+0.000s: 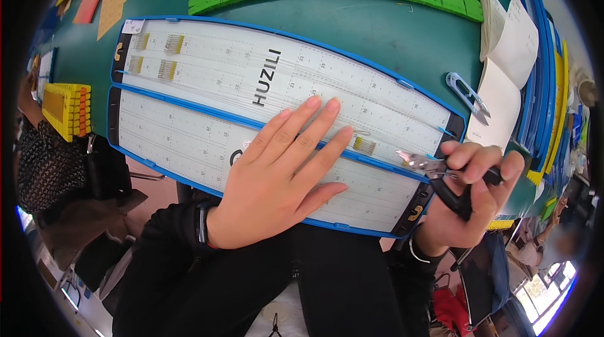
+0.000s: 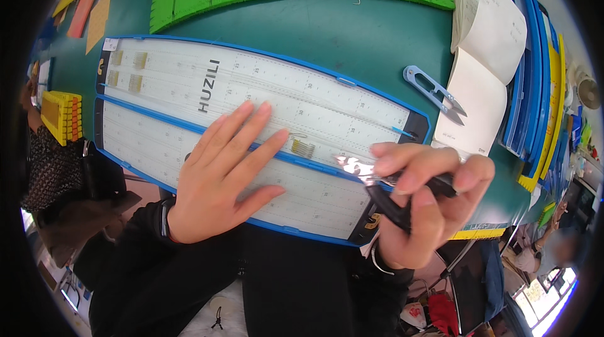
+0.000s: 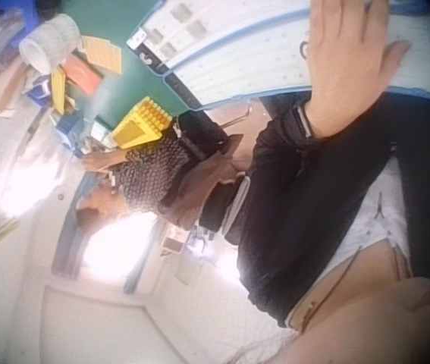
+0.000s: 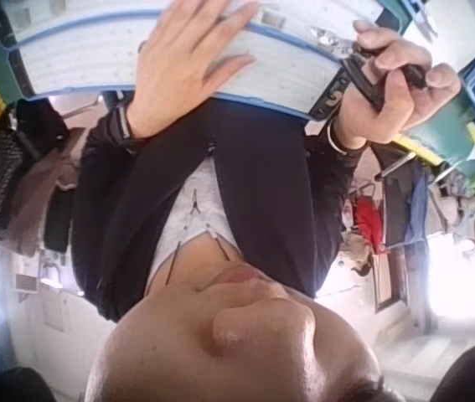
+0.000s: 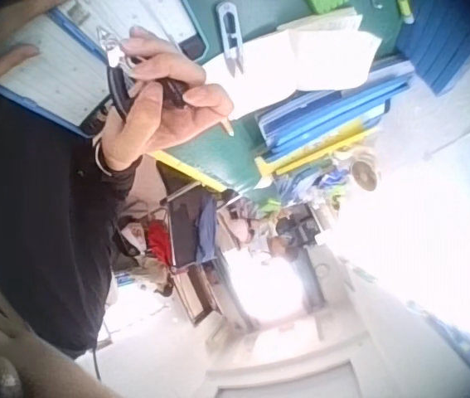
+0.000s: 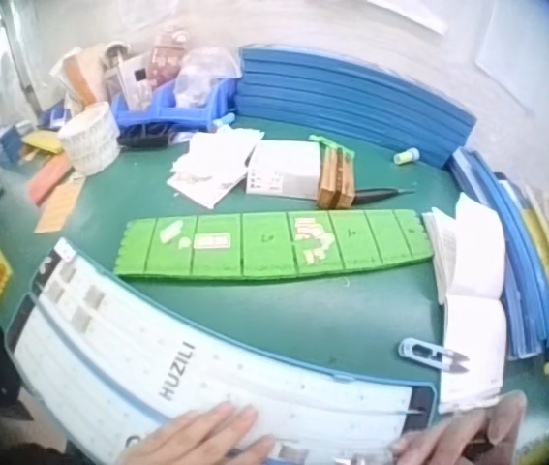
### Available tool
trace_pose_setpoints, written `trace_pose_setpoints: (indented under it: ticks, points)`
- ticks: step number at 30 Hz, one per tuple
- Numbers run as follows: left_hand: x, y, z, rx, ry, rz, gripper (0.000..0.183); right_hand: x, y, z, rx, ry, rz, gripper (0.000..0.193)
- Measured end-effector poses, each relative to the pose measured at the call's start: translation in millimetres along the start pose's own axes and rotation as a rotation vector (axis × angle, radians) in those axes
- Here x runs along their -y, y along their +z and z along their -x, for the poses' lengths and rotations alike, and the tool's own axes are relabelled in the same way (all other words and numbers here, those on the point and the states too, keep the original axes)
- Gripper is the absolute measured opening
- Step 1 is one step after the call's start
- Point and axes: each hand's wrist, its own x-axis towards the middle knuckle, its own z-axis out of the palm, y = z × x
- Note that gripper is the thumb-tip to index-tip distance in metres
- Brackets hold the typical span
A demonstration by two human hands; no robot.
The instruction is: The recorder is seen assembling small electronic components onto a larger blue-framed board, using tweezers and pliers.
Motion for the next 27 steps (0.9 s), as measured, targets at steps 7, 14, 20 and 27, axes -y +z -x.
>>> trace_pose_setpoints:
  ticks: [7, 14, 20, 27]
  points:
    - [2, 2, 2, -0.022, 0.005, -0.027, 0.061, -15, 22, -8, -0.098, 0.045, 0.175, 0.027]
    - [0, 2, 0, -0.021, -0.002, -0.043, 0.061, -12, 23, -10, -0.079, 0.101, 0.256, 0.03]
    - [0, 2, 1, -0.021, -0.007, -0.043, 0.061, -14, 23, -11, -0.103, 0.085, 0.244, 0.03]
    - [1, 4, 0, -0.032, -0.005, -0.041, 0.063, -13, 21, -10, -0.051, 0.101, 0.227, 0.028]
